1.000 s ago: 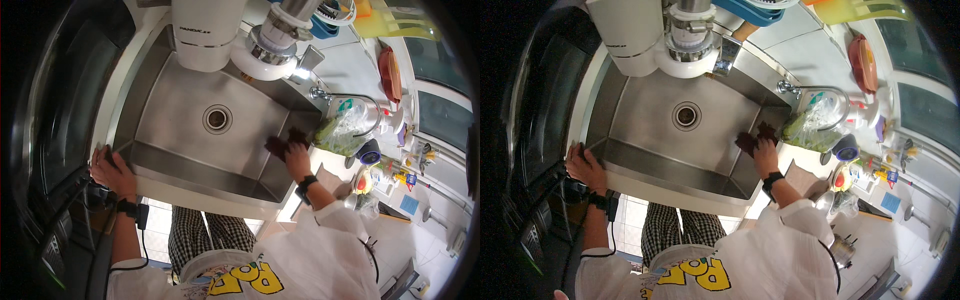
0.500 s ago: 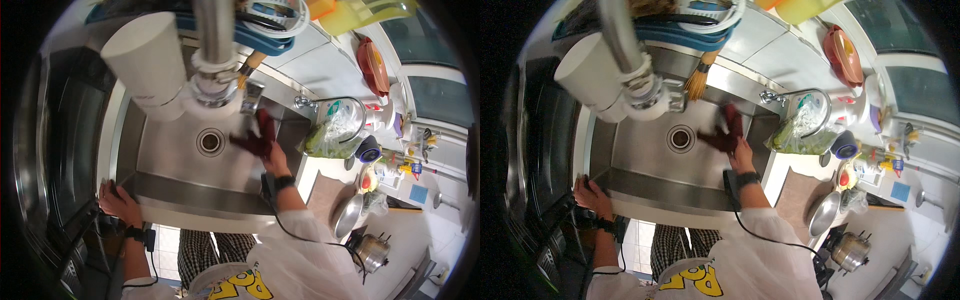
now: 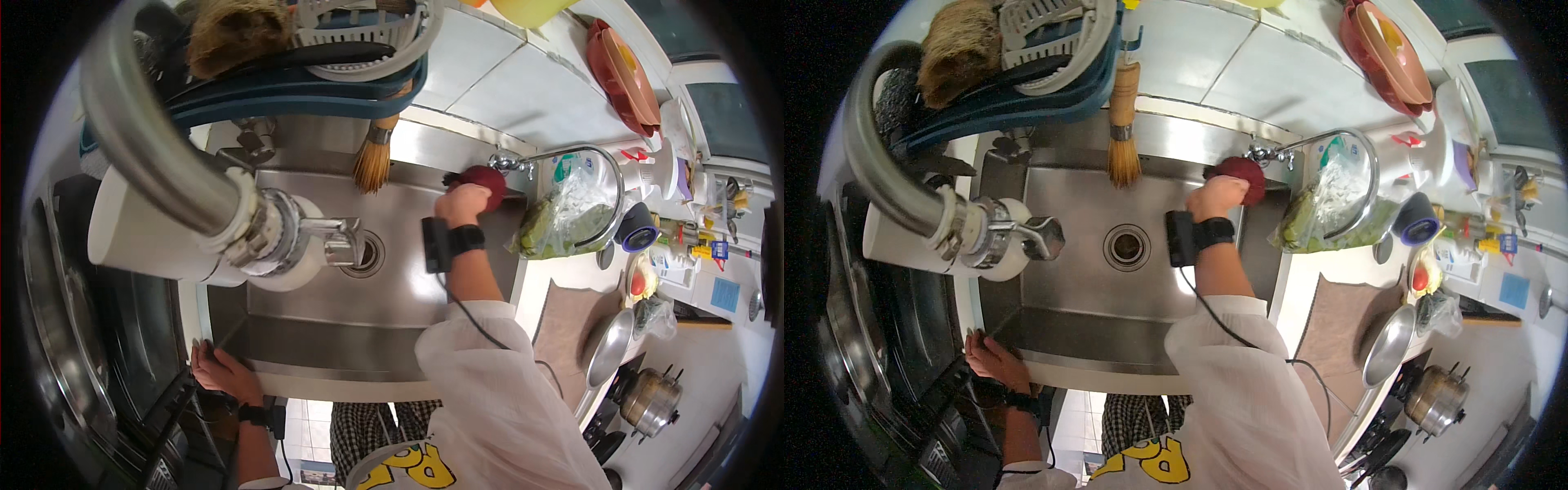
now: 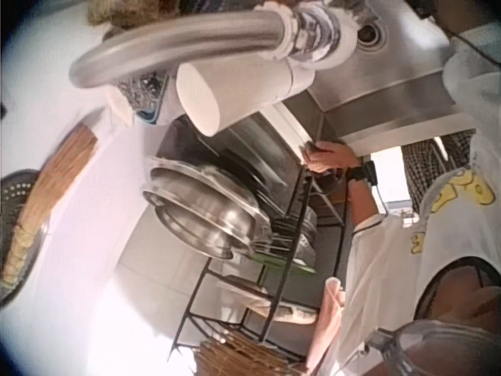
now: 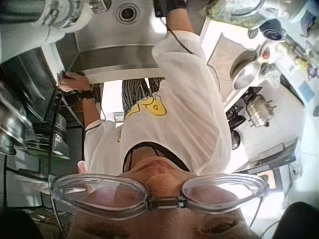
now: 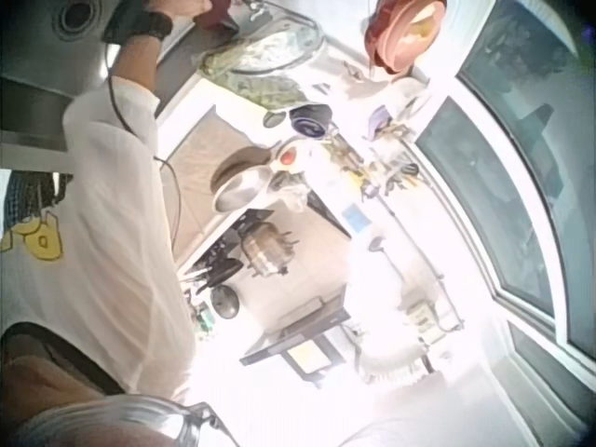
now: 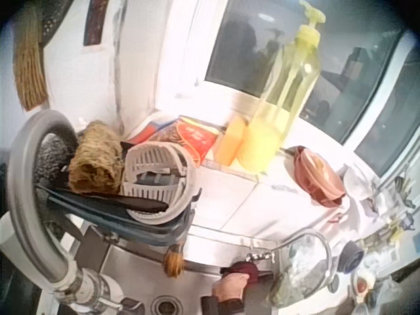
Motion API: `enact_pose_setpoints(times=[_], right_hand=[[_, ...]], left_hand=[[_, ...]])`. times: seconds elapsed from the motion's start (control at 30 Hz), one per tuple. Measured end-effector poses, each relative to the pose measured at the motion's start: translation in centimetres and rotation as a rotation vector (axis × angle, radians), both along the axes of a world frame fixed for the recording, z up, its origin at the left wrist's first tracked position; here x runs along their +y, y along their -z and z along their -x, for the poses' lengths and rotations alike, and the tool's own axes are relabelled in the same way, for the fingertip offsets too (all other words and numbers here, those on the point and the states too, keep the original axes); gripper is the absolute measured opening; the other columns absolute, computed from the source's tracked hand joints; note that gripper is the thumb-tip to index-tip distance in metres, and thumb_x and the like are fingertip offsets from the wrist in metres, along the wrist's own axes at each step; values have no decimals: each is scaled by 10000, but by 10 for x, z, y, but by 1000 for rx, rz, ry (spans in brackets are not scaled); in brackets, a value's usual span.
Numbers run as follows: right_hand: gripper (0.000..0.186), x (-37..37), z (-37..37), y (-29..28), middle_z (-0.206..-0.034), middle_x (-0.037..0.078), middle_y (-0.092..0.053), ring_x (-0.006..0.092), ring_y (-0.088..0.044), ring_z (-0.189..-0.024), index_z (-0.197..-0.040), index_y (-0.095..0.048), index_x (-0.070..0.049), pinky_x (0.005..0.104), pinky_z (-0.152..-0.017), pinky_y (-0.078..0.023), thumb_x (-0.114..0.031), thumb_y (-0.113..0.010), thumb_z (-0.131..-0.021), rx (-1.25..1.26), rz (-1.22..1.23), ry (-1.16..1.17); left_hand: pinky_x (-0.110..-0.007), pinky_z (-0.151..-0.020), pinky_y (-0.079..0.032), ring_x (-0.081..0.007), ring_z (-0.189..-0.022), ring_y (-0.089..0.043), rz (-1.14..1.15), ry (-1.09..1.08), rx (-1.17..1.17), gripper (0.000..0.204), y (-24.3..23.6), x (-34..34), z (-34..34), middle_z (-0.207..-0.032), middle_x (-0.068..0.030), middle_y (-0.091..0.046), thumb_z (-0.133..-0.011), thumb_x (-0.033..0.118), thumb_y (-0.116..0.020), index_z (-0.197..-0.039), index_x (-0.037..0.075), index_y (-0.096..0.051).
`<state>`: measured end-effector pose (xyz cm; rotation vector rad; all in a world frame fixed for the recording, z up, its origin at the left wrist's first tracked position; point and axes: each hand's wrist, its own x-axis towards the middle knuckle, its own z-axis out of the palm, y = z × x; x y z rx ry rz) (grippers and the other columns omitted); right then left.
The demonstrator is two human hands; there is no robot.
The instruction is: The person moves a wok from the floor to the stove, wipes the countertop and sink rim with a cloth, and places packets of food and other items into a cabinet and a bag.
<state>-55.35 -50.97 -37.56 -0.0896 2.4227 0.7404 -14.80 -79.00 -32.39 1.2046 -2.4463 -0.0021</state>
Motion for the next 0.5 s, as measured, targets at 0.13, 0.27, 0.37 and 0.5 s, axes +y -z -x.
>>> enact_pose_setpoints(times=[0.13, 0.27, 0.37, 0.5], right_hand=[[367, -77, -23, 41, -1234, 111, -587, 204, -559, -1107, -1196, -584, -17, 318, -863, -435, -216, -393, -955, -32, 238, 131], [237, -138, -53, 38, -919, 99, -664, 263, -637, -836, -825, -691, -82, 346, -654, -450, -286, -574, -858, 22, 602, -291], [362, -132, -37, 90, -855, 136, -628, 300, -607, -811, -775, -653, -29, 378, -640, -429, -358, -552, -888, -81, 779, -604], [312, -64, -50, 120, -969, 162, -629, 308, -605, -854, -962, -620, -8, 428, -730, -501, -306, -533, -932, 109, 1038, -364]], left_hand=[[-448, -922, -367, -333, -1119, -483, -14, -9, 31, 363, -4, 3, 2, -1193, -165, -520, -993, 287, -433, -1117, -23, -574], [-453, -900, -378, -339, -1094, -502, 87, -8, -53, 347, -2, -1, -2, -1179, -154, -535, -997, 289, -426, -1105, -6, -573], [-457, -889, -388, -340, -1093, -511, 102, 53, -41, 332, 4, 0, 4, -1178, -155, -536, -995, 291, -438, -1105, 8, -572], [-462, -890, -394, -344, -1114, -506, 70, 26, -48, 308, 5, 0, 7, -1173, -165, -534, -989, 269, -450, -1096, 7, -572]])
